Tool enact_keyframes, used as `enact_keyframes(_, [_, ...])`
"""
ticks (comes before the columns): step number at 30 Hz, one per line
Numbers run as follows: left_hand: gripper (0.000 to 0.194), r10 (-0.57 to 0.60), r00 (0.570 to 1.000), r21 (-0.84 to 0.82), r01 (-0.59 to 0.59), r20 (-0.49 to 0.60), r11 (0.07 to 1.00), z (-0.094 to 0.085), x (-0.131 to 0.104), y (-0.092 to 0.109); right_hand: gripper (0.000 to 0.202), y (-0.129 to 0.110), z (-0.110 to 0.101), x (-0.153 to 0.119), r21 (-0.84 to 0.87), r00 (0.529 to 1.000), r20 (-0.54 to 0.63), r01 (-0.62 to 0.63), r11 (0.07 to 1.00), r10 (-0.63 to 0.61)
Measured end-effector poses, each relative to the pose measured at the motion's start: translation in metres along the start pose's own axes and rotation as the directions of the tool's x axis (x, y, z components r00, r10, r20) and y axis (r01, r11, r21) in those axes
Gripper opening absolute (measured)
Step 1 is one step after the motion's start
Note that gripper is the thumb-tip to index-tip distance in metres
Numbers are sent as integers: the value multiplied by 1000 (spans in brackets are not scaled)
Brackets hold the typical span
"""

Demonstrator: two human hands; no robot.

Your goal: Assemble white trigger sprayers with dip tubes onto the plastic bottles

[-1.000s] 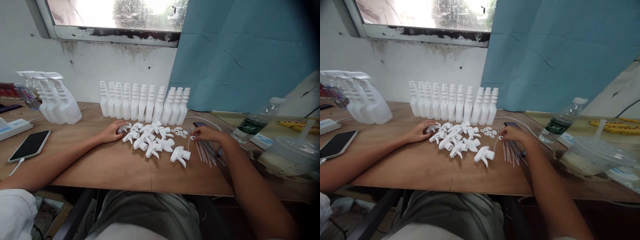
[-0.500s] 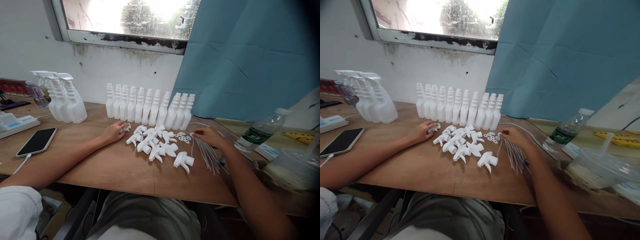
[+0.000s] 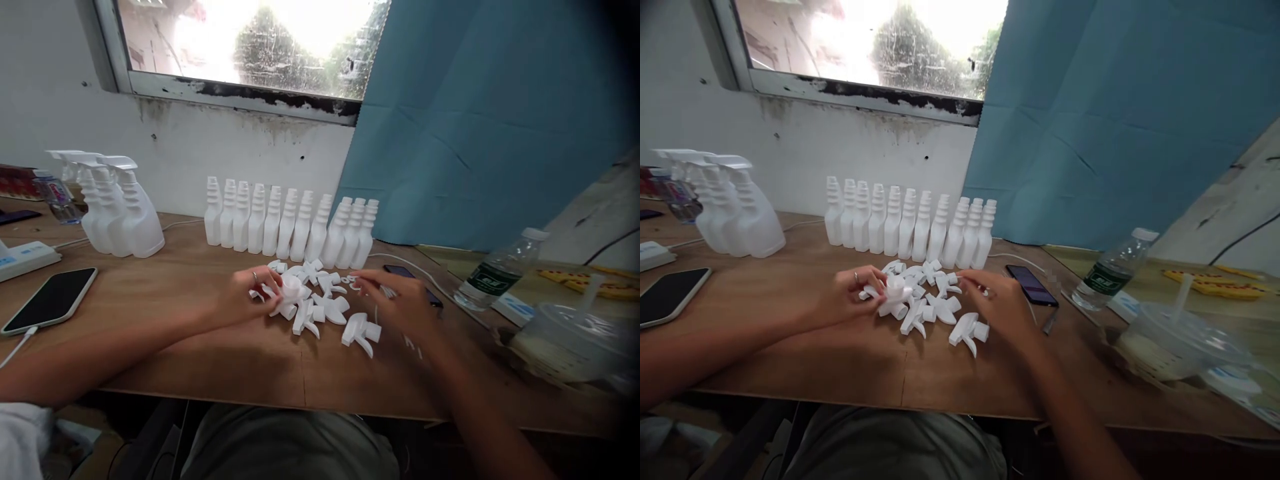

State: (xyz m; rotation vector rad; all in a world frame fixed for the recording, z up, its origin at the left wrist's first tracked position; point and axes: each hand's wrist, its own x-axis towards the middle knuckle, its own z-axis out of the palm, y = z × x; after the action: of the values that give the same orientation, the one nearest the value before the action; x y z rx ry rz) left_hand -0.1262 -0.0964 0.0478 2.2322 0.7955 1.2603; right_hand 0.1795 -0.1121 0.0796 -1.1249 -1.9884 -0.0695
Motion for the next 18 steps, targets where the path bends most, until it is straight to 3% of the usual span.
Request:
enact_keyframes(3, [16, 12, 988, -89, 1, 154, 996, 25, -11, 11, 17, -43, 15, -21, 48, 977, -61, 206, 977, -203])
enact_keyframes(7, [14, 9, 959, -143, 33, 283, 989, 37, -20, 5, 25, -59, 36, -40, 45, 910, 14, 414, 909, -415])
enact_keyframes(13, [11, 47, 936, -165, 12, 350, 986, 30, -23, 1, 33, -51, 47, -45, 59, 892, 142, 426, 903, -430])
enact_keyframes(18, [24, -84, 913, -68, 121, 400, 990, 28, -23, 3, 30, -55, 44, -45, 134, 899, 224, 353, 926, -375])
